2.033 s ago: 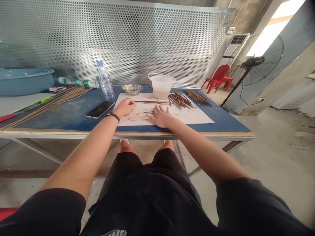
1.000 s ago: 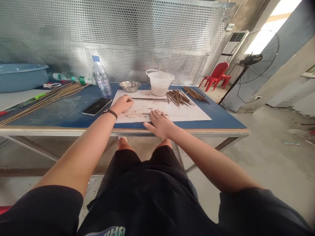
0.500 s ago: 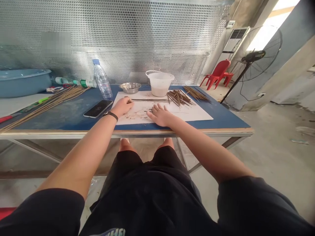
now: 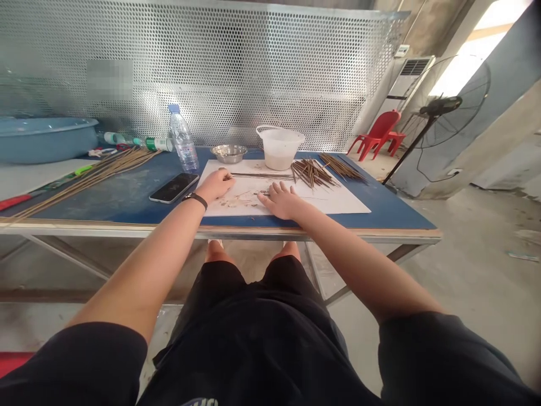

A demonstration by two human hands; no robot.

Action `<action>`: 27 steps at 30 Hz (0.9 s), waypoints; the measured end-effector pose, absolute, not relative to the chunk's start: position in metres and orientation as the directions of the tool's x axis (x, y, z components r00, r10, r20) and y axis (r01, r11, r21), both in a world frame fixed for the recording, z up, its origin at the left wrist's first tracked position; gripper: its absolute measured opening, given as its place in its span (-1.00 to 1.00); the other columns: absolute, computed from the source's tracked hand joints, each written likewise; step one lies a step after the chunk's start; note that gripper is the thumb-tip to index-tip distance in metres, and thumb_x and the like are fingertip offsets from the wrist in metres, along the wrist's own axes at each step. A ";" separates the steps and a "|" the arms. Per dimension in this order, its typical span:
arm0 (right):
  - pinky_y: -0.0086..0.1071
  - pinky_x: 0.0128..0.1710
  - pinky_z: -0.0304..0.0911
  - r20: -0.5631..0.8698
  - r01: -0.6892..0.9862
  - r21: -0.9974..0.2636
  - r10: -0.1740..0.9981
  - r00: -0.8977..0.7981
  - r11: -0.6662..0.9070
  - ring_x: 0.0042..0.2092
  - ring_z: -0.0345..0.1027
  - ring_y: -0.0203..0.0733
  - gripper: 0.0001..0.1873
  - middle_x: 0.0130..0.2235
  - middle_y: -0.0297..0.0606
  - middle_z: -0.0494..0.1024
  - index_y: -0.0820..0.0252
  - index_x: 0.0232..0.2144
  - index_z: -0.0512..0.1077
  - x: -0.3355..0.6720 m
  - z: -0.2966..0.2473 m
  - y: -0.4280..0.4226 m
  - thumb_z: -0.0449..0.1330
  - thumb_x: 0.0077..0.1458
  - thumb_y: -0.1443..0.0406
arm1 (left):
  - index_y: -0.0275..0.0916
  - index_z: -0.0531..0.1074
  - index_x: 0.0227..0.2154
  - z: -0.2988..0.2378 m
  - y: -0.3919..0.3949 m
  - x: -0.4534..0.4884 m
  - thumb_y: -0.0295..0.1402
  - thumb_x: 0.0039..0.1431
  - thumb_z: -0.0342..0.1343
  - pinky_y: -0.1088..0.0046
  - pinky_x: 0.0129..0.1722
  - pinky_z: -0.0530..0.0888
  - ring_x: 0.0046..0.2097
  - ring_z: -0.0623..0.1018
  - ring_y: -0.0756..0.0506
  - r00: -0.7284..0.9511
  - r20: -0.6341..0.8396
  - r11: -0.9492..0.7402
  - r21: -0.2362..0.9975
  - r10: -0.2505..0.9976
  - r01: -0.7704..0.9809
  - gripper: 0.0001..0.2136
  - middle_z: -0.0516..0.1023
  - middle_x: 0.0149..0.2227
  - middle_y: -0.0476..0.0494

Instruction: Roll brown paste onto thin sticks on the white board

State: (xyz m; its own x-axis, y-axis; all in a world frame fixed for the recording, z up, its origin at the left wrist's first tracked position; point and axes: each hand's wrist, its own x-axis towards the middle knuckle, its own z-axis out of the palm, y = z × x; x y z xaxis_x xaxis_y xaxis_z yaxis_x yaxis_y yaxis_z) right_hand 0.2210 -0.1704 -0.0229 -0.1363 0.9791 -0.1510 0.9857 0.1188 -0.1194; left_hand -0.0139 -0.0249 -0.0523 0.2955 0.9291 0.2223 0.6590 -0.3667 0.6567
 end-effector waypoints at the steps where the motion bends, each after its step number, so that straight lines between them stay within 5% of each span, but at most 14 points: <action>1: 0.27 0.61 -0.34 -0.164 0.987 -0.110 0.978 -0.131 0.113 0.69 -0.49 0.32 -0.14 0.70 0.02 -0.19 0.23 0.66 0.03 0.221 -0.022 -0.167 -0.31 0.56 -0.09 | -0.14 0.42 -0.34 -0.053 -0.024 -0.014 -0.27 0.29 0.23 0.39 -0.50 0.28 -0.48 0.41 -0.07 0.297 0.214 -0.362 0.660 0.931 0.658 -0.86 0.55 -0.38 -0.07; 7: 0.23 0.63 -0.32 -0.136 0.980 -0.080 0.972 -0.192 0.182 0.69 -0.52 0.32 0.10 0.69 0.13 -0.31 0.60 0.64 -0.19 0.230 -0.030 -0.194 -0.43 0.48 -0.22 | -0.14 0.41 -0.34 -0.050 -0.029 -0.014 -0.27 0.30 0.22 0.36 -0.48 0.31 -0.46 0.42 -0.10 0.315 0.200 -0.366 0.659 0.928 0.657 -0.86 0.54 -0.38 -0.10; 12: 0.21 0.63 -0.31 -0.101 0.978 -0.056 0.973 -0.208 0.203 0.69 -0.45 0.34 0.23 0.68 0.09 -0.25 0.57 0.65 -0.16 0.230 -0.042 -0.225 -0.48 0.40 -0.34 | -0.14 0.41 -0.37 -0.048 -0.033 -0.014 -0.31 0.27 0.24 0.35 -0.41 0.34 -0.42 0.45 -0.12 0.311 0.230 -0.384 0.639 0.922 0.666 -0.86 0.53 -0.41 -0.09; 18: 0.28 0.61 -0.28 -0.081 0.988 -0.068 0.986 -0.143 0.137 0.68 -0.43 0.37 0.15 0.68 0.18 -0.23 0.60 0.64 -0.14 0.231 -0.039 -0.192 -0.49 0.45 -0.25 | -0.13 0.40 -0.36 -0.047 -0.034 -0.014 -0.24 0.23 0.31 0.34 -0.47 0.36 -0.44 0.46 -0.11 0.312 0.200 -0.365 0.649 0.929 0.668 -0.81 0.53 -0.39 -0.08; 23: 0.34 0.59 -0.26 -0.105 0.984 -0.102 0.982 -0.156 0.145 0.68 -0.39 0.35 0.05 0.68 0.10 -0.14 0.32 0.66 -0.02 0.242 -0.036 -0.167 -0.44 0.48 -0.24 | -0.14 0.39 -0.37 -0.043 -0.039 -0.013 -0.27 0.23 0.32 0.36 -0.46 0.35 -0.44 0.44 -0.09 0.302 0.206 -0.359 0.663 0.931 0.657 -0.80 0.53 -0.38 -0.07; 27: 0.34 0.60 -0.33 -0.058 0.972 -0.138 0.978 -0.199 0.189 0.68 -0.48 0.36 0.13 0.68 0.17 -0.26 0.53 0.65 -0.12 0.248 -0.044 -0.182 -0.42 0.46 -0.27 | -0.14 0.40 -0.36 -0.045 -0.039 -0.012 -0.30 0.24 0.29 0.35 -0.49 0.34 -0.47 0.41 -0.08 0.304 0.192 -0.349 0.684 0.933 0.641 -0.84 0.54 -0.37 -0.09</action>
